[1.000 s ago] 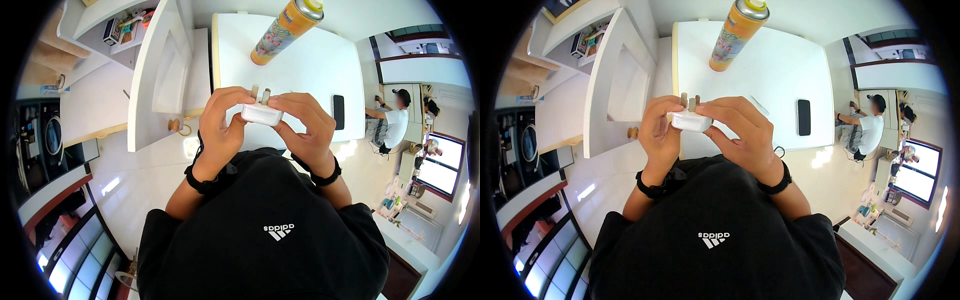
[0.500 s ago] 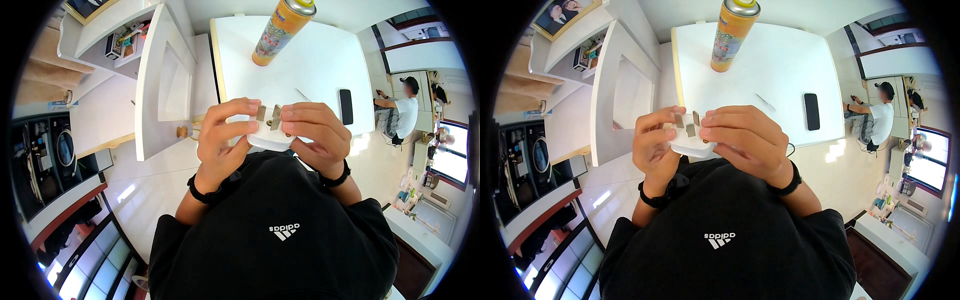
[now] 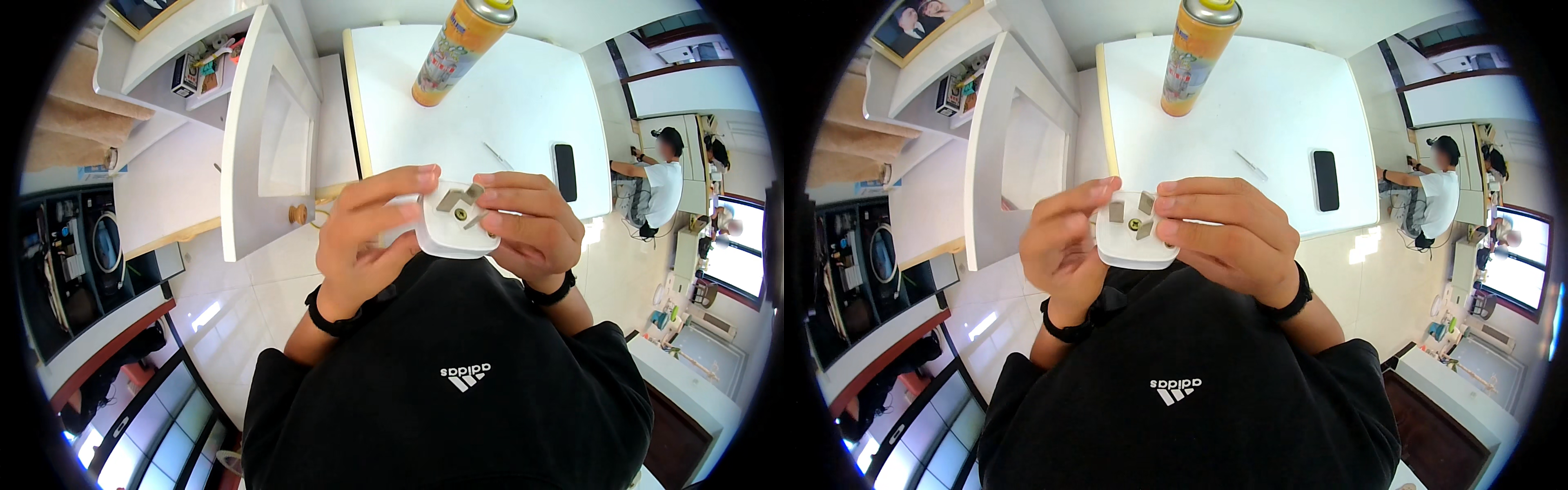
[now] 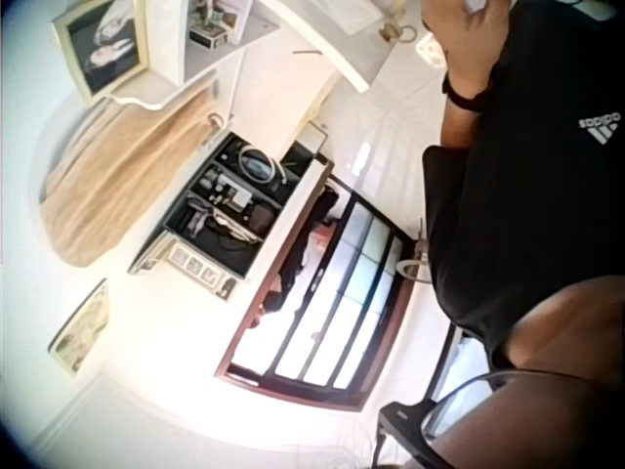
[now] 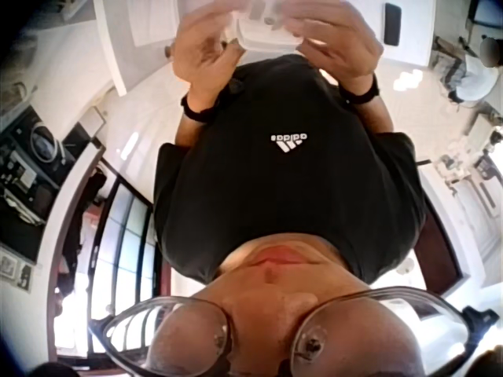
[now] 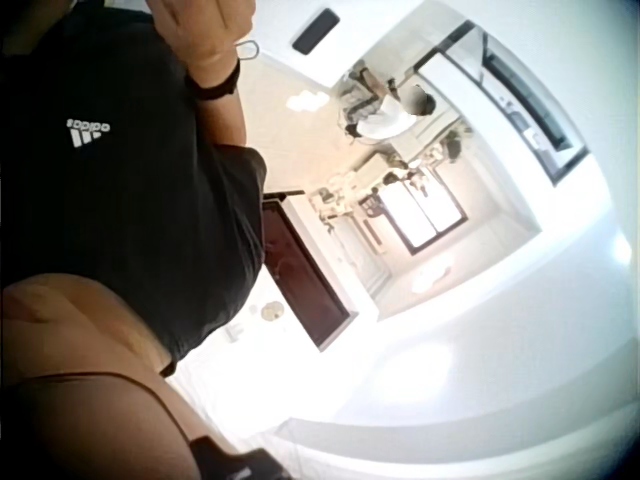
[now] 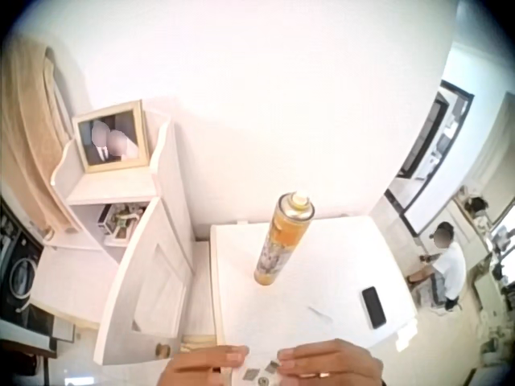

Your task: The person unscrews and opens an electrical plug using a screwdriver, removes internal components, and places them on a desk. They then retrieve a wire stripper from a drawer and use it to strip the ends of a wire.

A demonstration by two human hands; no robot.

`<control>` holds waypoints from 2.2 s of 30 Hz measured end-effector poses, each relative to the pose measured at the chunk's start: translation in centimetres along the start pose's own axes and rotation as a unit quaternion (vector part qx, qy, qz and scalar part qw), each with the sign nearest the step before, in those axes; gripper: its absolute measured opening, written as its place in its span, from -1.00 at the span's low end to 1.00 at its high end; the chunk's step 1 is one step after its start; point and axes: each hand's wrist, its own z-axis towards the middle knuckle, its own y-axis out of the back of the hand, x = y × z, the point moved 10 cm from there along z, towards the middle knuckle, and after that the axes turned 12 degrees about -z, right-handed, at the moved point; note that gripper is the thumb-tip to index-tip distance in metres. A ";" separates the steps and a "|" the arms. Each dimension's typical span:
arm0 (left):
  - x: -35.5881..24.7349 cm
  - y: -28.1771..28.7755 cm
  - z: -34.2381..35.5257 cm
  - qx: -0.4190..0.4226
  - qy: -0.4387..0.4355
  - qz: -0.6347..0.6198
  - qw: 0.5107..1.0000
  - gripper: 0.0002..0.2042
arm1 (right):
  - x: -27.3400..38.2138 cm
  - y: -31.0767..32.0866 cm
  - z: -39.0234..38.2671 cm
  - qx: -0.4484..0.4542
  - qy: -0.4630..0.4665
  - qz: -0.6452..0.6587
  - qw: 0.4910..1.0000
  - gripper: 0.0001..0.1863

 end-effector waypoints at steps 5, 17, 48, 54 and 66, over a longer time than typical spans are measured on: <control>5.4 0.4 -1.3 -0.052 0.155 -0.256 0.953 -0.31 | -0.3 0.0 0.0 -0.014 -0.001 -0.019 1.000 -0.65; 5.0 0.4 -0.1 -0.056 0.146 -0.123 0.980 -0.41 | -2.5 -0.8 -0.8 0.007 -0.055 -0.011 0.998 -0.61; 5.7 1.1 2.1 0.000 0.303 -0.067 0.951 -0.86 | -1.3 -1.3 -0.1 0.103 0.017 -0.037 0.994 -0.67; 4.4 -0.4 3.4 0.101 0.264 0.027 0.959 -0.79 | -0.5 -1.2 0.0 0.096 0.046 -0.072 0.992 -0.74; 5.1 -0.1 1.6 0.043 0.295 -0.009 0.955 -0.64 | -0.5 -0.2 -0.1 0.058 0.042 -0.104 0.992 -0.73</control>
